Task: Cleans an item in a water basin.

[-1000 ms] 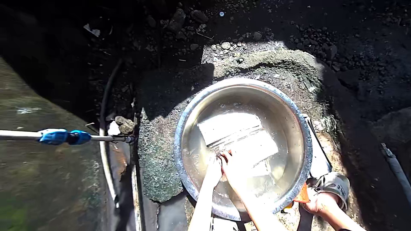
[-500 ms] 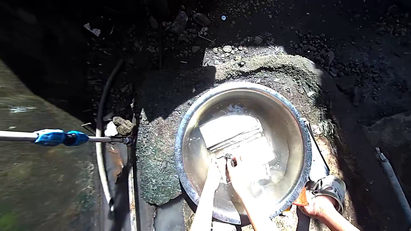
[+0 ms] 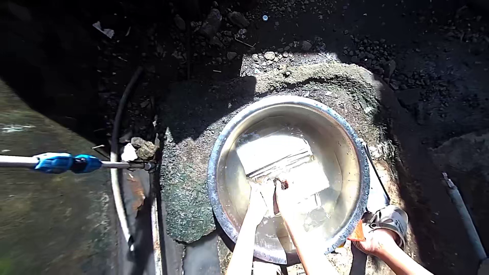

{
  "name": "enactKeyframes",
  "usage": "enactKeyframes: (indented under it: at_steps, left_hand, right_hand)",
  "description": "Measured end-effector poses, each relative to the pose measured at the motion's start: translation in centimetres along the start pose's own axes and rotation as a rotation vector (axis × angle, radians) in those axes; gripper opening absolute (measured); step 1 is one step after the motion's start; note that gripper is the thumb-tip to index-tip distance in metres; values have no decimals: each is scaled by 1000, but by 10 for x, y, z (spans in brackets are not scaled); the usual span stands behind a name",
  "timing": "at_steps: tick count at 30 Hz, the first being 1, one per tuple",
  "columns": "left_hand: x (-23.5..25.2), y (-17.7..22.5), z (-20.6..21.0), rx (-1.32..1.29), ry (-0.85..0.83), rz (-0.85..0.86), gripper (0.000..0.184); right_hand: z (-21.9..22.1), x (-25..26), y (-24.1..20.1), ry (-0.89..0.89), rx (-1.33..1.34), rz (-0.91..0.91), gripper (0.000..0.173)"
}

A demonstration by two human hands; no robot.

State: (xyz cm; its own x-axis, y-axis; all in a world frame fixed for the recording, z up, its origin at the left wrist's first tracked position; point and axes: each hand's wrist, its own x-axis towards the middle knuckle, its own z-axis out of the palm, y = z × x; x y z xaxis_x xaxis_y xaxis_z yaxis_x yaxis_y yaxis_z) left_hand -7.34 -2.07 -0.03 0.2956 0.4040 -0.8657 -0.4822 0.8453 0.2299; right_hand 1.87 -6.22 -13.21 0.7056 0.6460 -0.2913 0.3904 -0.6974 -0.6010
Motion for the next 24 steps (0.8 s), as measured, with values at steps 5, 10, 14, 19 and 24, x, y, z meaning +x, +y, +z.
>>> enactKeyframes:
  at_steps: [5, 10, 14, 19, 24]
  left_hand:
    - [-5, -12, 27, 284, 180, 123, 59]
    - [42, -23, -18, 276, 181, 120, 51]
    - [88, -44, -75, 181, 21, 164, 56]
    - [107, -48, -86, 64, -24, 55, 67]
    - [95, -43, -78, 44, -24, 51, 73]
  right_hand:
    - [16, -38, -13, -152, 47, -259, 24]
    - [-16, 20, 12, -130, -39, -121, 34]
    - [-44, 87, 19, 65, -92, 227, 42]
    - [-8, 36, 11, 120, 11, 59, 40]
    - [-3, -18, -7, -157, 42, -249, 29]
